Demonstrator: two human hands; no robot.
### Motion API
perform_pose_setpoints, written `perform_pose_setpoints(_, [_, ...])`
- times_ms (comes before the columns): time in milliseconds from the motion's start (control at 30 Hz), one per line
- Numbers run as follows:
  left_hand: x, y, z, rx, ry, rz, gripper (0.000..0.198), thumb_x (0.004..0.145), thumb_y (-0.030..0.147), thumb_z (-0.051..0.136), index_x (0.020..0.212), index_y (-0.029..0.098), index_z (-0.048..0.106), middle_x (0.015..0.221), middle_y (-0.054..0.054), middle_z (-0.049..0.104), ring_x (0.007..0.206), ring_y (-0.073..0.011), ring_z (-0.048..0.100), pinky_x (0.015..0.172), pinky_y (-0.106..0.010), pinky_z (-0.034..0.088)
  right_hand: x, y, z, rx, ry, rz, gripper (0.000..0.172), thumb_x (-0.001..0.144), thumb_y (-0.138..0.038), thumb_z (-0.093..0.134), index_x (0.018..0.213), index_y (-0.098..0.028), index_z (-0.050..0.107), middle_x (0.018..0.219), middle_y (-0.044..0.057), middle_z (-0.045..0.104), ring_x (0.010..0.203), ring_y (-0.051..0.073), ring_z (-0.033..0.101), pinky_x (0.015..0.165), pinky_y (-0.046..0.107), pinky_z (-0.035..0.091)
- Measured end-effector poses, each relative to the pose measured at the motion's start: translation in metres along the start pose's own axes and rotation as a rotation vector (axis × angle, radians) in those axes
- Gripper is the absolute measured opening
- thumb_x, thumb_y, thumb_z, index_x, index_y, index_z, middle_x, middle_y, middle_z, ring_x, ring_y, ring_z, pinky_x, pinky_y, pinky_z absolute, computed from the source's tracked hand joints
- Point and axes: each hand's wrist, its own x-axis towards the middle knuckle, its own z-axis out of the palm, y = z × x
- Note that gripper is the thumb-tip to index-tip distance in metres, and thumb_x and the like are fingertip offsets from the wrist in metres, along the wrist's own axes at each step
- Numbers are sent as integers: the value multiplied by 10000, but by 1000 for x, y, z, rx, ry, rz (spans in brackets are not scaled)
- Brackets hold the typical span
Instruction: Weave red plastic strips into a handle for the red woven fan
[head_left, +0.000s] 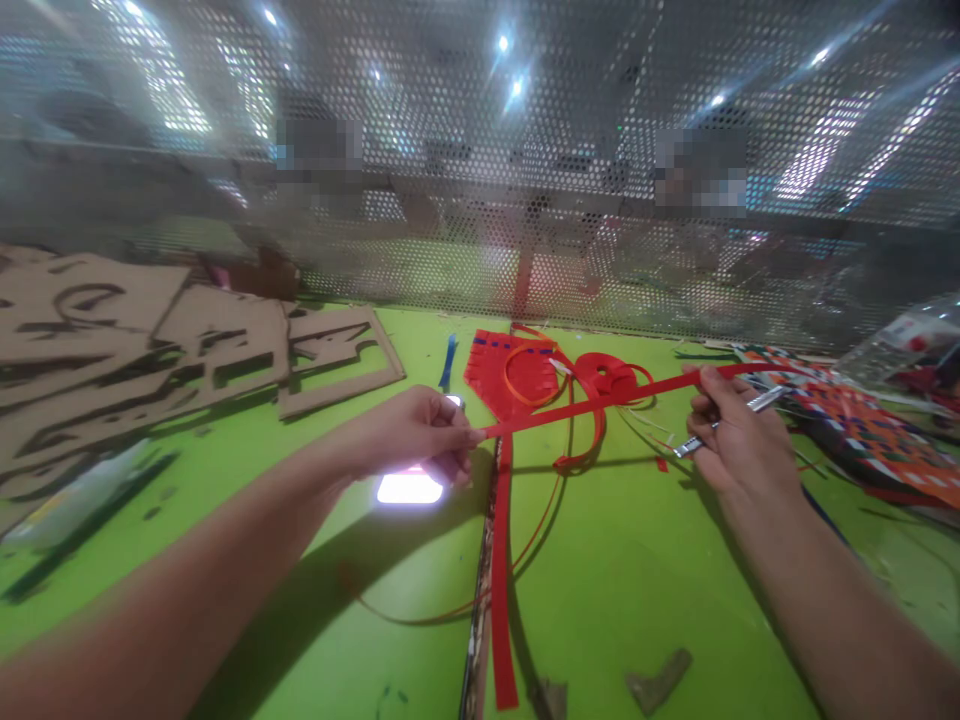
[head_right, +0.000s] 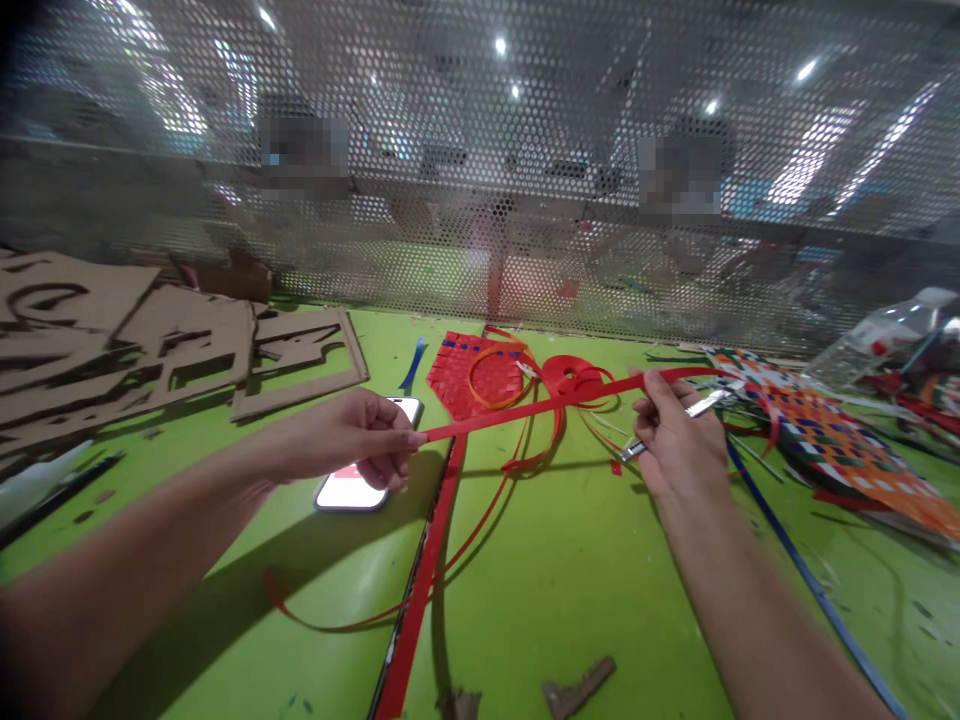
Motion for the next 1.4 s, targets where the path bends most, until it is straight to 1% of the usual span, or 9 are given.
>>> perform_pose_setpoints(167, [-4, 3, 0, 89, 37, 40, 360, 952, 495, 741, 740, 211, 676, 670, -37, 751, 577, -163, 718, 549, -243, 561, 2, -2, 0, 85, 52, 39, 356, 675, -176, 955, 708, -190, 601, 882, 23, 804, 479, 39, 502, 286, 106, 270])
perform_pose_setpoints(333, [-7, 7, -7, 143, 52, 137, 477, 992, 580, 663, 700, 204, 629, 558, 5, 610, 442, -90, 511, 475, -214, 419, 19, -20, -16, 162, 144, 53, 310, 798, -131, 891, 714, -202, 601, 664, -70, 643, 444, 17, 462, 282, 95, 236])
perform_pose_setpoints(500, [-4, 10, 4, 88, 245, 160, 478, 1004, 591, 632, 724, 206, 599, 564, 30, 561, 462, -91, 469, 516, -236, 426, 21, -28, -18, 216, 140, 125, 333, 761, -92, 929, 737, -193, 613, 641, -94, 586, 447, 2, 481, 281, 89, 247])
perform_pose_setpoints(733, [-5, 15, 34, 183, 492, 260, 465, 993, 627, 616, 865, 188, 704, 819, -61, 739, 781, -209, 683, 774, -379, 571, -12, -23, 3, 232, -120, 248, 268, 743, -166, 965, 770, -174, 698, 927, -25, 790, 405, -41, 424, 274, 78, 264])
perform_pose_setpoints(867, [-14, 29, 50, 273, 605, 423, 369, 968, 561, 686, 1034, 205, 755, 1097, -94, 780, 1064, -278, 696, 948, -459, 550, -37, -28, 11, 252, -297, 328, 284, 719, -272, 1000, 879, -197, 777, 866, -67, 782, 378, -50, 365, 284, 71, 277])
perform_pose_setpoints(1000, [-27, 50, 72, 251, 533, 519, 375, 1032, 541, 598, 1154, 224, 757, 1162, -77, 786, 1062, -245, 715, 956, -416, 552, -64, -30, 23, 233, -414, 371, 319, 695, -354, 1012, 850, -207, 775, 892, -61, 790, 363, -63, 303, 308, 59, 283])
perform_pose_setpoints(1133, [-32, 72, 96, 348, 473, 465, 436, 961, 601, 681, 1192, 243, 771, 1236, -83, 778, 1142, -287, 705, 1008, -439, 540, -87, -20, 31, 141, -466, 333, 352, 660, -375, 1023, 794, -217, 738, 800, -37, 771, 364, -24, 376, 342, 108, 363])
perform_pose_setpoints(1267, [-14, 76, 112, 278, 277, 431, 297, 993, 466, 662, 1069, 194, 756, 964, -72, 789, 848, -224, 742, 763, -351, 592, -99, -5, 36, 27, -430, 304, 415, 612, -404, 1038, 768, -220, 700, 617, -54, 670, 393, 42, 490, 354, 147, 386])
perform_pose_setpoints(1400, [11, 62, 110, 12, 136, 422, 252, 1040, 357, 581, 1194, 205, 710, 902, -25, 764, 607, -129, 698, 550, -242, 548, -98, 4, 37, -19, -368, 398, 526, 546, -387, 1065, 820, -219, 648, 542, -93, 566, 438, 47, 473, 383, 129, 344])
